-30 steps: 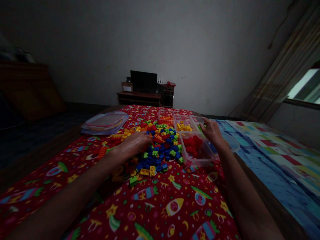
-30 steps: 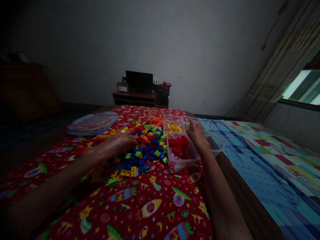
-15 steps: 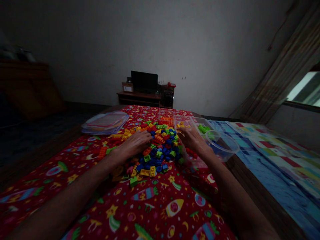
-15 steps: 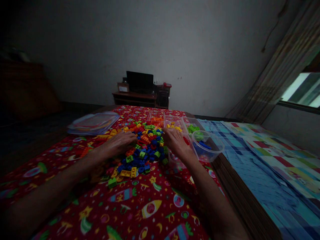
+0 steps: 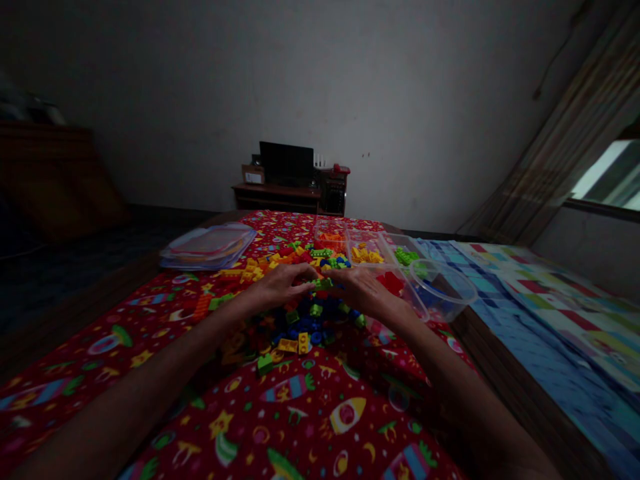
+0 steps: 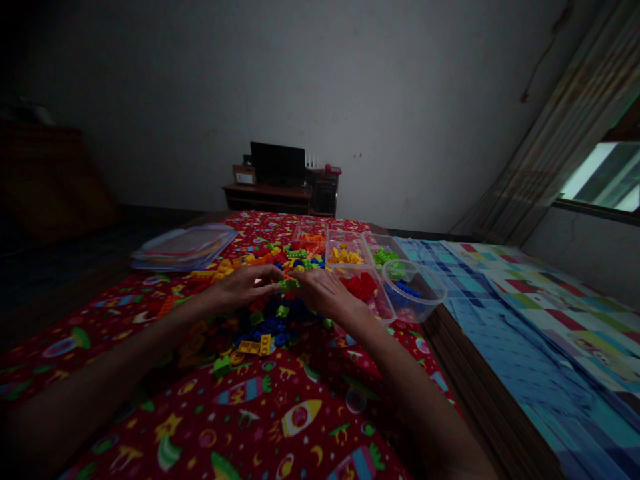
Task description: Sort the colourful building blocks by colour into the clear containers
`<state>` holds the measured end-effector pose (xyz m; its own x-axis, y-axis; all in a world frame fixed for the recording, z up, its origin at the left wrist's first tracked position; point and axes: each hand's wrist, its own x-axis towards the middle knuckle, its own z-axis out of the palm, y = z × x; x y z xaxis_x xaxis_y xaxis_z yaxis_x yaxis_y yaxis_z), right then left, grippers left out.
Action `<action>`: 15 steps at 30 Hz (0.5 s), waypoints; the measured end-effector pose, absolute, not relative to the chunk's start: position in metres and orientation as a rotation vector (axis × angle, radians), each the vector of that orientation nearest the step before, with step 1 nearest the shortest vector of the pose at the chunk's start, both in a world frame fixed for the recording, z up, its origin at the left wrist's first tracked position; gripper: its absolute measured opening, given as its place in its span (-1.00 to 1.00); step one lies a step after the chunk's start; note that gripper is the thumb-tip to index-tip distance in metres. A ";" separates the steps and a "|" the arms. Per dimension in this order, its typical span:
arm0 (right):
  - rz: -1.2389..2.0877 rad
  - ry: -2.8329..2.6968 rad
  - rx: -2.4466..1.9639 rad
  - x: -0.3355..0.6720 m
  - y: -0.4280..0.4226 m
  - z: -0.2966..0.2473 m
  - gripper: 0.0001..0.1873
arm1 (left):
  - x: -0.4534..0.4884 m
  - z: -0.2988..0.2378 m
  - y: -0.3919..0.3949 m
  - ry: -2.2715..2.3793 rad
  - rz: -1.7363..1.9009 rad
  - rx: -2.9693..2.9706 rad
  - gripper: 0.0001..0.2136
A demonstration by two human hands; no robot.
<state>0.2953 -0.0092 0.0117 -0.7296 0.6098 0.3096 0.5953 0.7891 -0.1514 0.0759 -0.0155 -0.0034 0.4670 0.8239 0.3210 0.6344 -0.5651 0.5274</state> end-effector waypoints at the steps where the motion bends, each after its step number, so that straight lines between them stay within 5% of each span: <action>1: 0.091 -2.657 -0.910 0.295 -0.010 0.012 -0.78 | 0.077 -0.004 -0.016 1.214 0.807 2.329 -0.70; 15: -0.052 -2.546 -1.113 0.321 -0.005 0.034 -0.72 | 0.083 0.001 -0.018 1.419 1.008 2.290 -0.66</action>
<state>0.3212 -0.0046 0.0343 -0.6246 0.7035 0.3391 0.7167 0.6888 -0.1087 0.0835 -0.0175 0.0014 0.2803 0.8635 0.4194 0.6801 -0.4869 0.5480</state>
